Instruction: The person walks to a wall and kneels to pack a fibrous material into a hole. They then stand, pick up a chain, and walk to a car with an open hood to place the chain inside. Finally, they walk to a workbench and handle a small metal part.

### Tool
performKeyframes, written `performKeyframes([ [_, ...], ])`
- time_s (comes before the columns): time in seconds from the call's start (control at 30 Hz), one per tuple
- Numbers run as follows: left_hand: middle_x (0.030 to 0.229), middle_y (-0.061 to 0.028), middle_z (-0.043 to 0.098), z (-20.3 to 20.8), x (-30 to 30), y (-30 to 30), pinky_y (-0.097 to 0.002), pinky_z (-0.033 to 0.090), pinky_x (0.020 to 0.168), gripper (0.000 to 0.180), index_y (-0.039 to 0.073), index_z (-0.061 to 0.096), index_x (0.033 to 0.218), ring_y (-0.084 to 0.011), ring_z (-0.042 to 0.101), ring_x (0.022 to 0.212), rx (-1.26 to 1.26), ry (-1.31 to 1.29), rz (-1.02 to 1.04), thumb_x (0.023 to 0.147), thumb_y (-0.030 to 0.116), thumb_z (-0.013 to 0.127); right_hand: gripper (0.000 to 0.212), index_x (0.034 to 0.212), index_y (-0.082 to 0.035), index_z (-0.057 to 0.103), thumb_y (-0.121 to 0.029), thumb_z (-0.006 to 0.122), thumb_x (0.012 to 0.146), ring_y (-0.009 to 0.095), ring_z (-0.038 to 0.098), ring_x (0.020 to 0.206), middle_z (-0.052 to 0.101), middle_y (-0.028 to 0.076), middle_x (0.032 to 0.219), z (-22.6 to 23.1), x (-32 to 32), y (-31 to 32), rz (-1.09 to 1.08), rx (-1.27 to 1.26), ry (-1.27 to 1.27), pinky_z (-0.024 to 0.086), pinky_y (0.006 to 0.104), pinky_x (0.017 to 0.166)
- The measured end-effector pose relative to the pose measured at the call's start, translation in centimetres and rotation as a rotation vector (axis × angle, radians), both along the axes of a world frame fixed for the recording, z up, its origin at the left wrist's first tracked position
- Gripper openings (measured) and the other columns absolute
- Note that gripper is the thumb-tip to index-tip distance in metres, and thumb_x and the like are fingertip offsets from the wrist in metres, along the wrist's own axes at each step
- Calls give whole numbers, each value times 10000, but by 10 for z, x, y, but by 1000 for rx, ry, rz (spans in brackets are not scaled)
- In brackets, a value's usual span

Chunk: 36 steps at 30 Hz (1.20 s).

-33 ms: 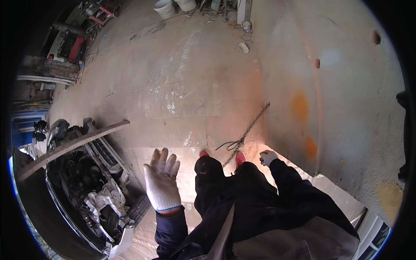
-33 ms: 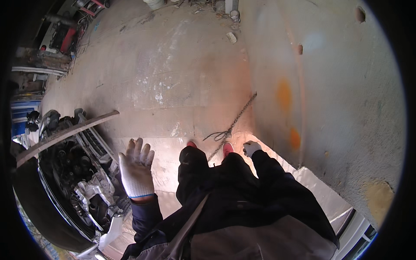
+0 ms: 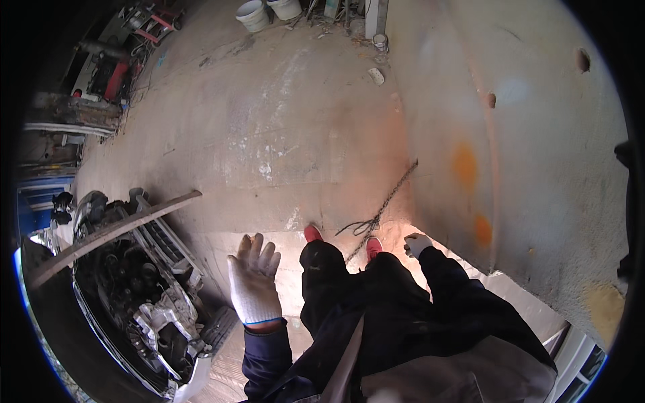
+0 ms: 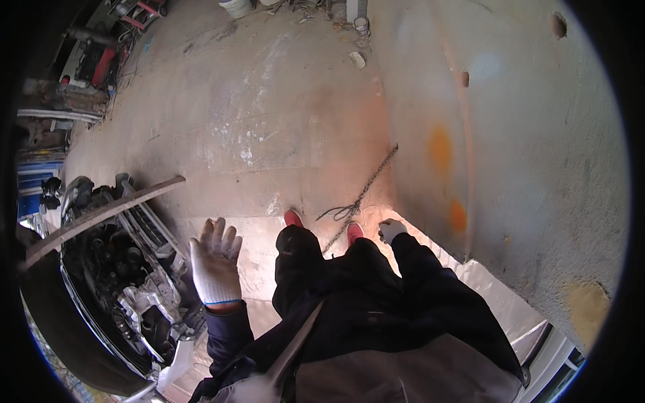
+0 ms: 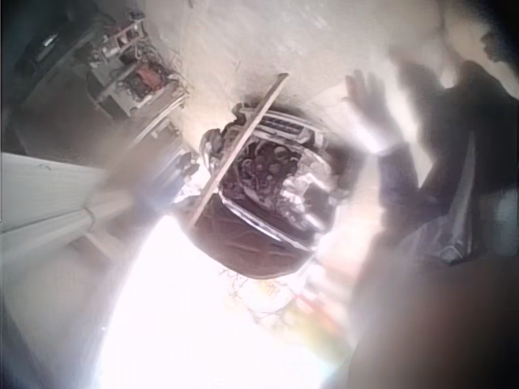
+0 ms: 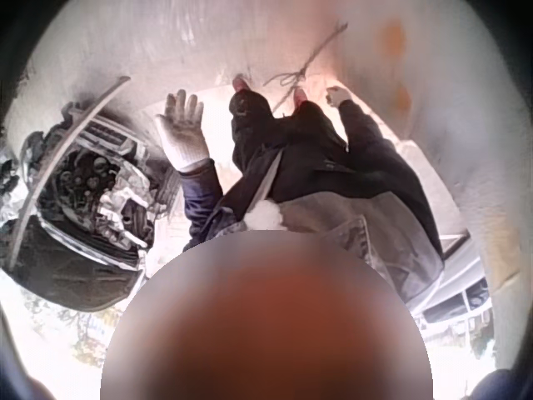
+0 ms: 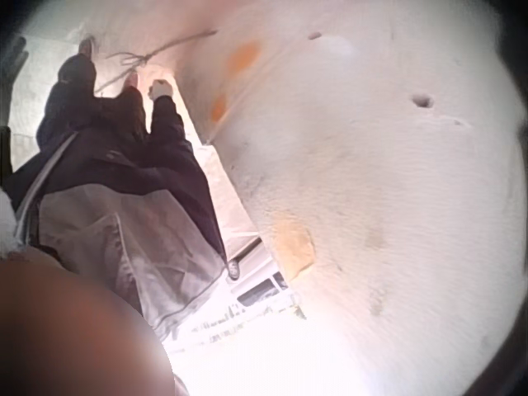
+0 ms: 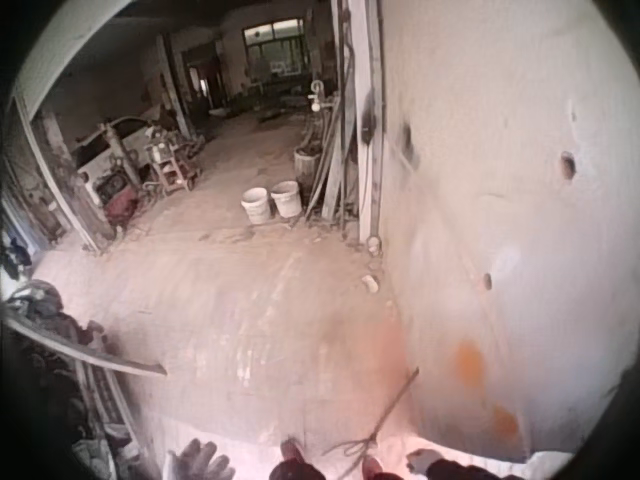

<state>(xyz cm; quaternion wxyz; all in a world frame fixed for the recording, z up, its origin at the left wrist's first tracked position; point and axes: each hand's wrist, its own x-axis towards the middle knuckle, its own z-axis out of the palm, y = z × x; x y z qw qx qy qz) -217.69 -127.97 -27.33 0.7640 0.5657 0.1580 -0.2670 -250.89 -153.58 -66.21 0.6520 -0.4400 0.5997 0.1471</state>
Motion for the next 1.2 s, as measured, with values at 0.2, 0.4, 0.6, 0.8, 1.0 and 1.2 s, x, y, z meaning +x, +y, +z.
performKeyframes([
  [0.2, 1609, -203, 512, -60, 87, 1, -514, 421, 1195, 674, 57, 472, 1578, -401, 526, 1430, 11, 105, -176, 1134, 563, 440, 231, 1210, -62, 706, -187, 596, 1050, 233, 677, 580, 719, 100, 801, 3, 14, 2, -125, -21, 201, 575, 392, 533],
  [0.4, 1520, -209, 589, -25, 212, -65, -459, 474, 1136, 710, -2, 471, 1576, -353, 622, 1333, -19, 11, -507, 1131, 552, 471, 217, 1223, -75, 680, -183, 588, 1059, 267, 667, 568, 700, 112, 805, 41, 55, 59, -423, 13, 320, 570, 437, 516],
  [0.6, 1523, -237, 580, 31, 311, -129, -433, 487, 1114, 728, -32, 464, 1581, -354, 642, 1302, -25, -228, -791, 1135, 544, 452, 247, 1260, -60, 667, -174, 601, 1051, 276, 679, 600, 716, 123, 840, 62, 140, 110, -634, 50, 240, 594, 453, 554],
  [0.8, 1532, -252, 567, 18, 327, -187, -441, 478, 1120, 734, -38, 445, 1590, -358, 627, 1313, -56, -156, -1001, 1139, 541, 433, 258, 1229, -14, 686, -152, 585, 1036, 276, 676, 598, 708, 128, 818, 42, 181, 136, -723, 17, 220, 564, 428, 523],
  [1.0, 1481, -209, 632, -51, 313, -221, -417, 514, 1088, 623, -32, 511, 1552, -332, 668, 1271, 147, -79, -1210, 1165, 450, 431, 375, 1154, -20, 796, -291, 649, 941, 304, 781, 855, 807, 190, 941, 4, 197, 137, -632, -144, 363, 616, 421, 782],
  [1.2, 1478, -215, 636, -132, 335, -213, -427, 498, 1139, 557, -51, 548, 1516, -348, 663, 1300, 581, -118, -1231, 1154, 359, 440, 515, 1265, -54, 774, -424, 667, 923, 388, 728, 1179, 770, 230, 1229, -33, 209, 66, -433, -236, 387, 562, 457, 1040],
])
